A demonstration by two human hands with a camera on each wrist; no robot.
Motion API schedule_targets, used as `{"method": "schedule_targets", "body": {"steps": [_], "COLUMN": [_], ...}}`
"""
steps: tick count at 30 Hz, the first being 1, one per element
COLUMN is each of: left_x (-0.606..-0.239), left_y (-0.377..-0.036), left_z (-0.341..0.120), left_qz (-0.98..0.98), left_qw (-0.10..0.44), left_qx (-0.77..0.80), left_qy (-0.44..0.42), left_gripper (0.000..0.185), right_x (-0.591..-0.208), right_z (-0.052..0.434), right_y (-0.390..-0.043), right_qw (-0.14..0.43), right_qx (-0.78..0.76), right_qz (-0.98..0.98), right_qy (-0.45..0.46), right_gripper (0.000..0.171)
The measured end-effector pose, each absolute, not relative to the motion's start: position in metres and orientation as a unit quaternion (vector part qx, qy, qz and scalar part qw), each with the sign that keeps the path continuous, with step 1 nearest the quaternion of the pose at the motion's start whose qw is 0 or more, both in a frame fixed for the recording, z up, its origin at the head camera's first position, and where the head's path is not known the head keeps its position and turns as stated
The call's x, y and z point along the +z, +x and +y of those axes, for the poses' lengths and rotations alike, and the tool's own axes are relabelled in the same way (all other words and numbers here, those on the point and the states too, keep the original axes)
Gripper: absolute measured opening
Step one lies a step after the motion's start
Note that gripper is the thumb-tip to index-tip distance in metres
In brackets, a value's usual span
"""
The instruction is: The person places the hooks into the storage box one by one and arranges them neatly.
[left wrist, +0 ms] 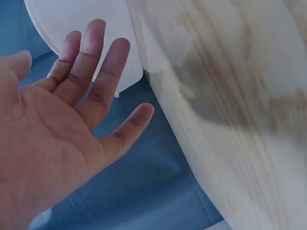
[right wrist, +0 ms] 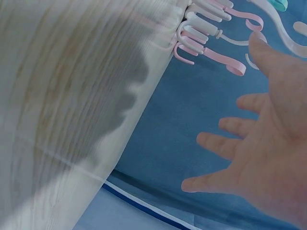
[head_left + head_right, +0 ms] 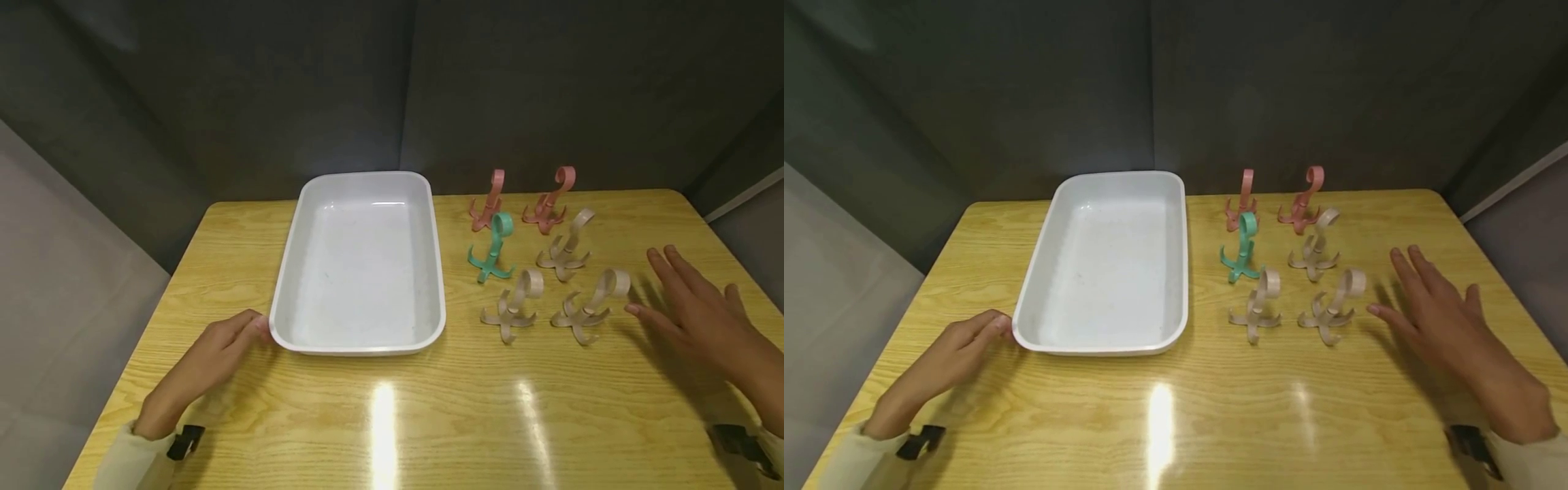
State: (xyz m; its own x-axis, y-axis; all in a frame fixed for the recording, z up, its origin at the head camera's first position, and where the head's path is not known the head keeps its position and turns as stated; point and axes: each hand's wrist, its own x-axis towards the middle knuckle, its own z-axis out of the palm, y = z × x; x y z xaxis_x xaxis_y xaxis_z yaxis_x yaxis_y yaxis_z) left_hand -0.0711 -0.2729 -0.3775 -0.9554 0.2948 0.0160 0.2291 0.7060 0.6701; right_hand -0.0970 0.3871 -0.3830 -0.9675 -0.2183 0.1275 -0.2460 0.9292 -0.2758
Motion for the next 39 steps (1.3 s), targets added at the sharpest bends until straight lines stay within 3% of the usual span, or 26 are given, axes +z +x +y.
{"method": "schedule_targets", "body": {"steps": [32,39], "left_x": [-0.379,-0.38], "left_y": [-0.071,-0.072], "left_z": [-0.261,-0.26], "left_qz": [0.881,0.87], "left_qw": [0.132,0.142], "left_qx": [0.452,0.47], "left_qy": [0.054,0.046], "left_gripper": [0.041,0.043], "right_x": [-0.386,-0.384], "right_z": [0.391,0.387], "right_y": [-0.091,-0.092], "right_qw": [0.046,0.078], "right_qx": [0.139,0.156], "right_qz": [-0.983,-0.976], "right_qy": [0.106,0.131], "right_gripper": [0.086,0.077]}}
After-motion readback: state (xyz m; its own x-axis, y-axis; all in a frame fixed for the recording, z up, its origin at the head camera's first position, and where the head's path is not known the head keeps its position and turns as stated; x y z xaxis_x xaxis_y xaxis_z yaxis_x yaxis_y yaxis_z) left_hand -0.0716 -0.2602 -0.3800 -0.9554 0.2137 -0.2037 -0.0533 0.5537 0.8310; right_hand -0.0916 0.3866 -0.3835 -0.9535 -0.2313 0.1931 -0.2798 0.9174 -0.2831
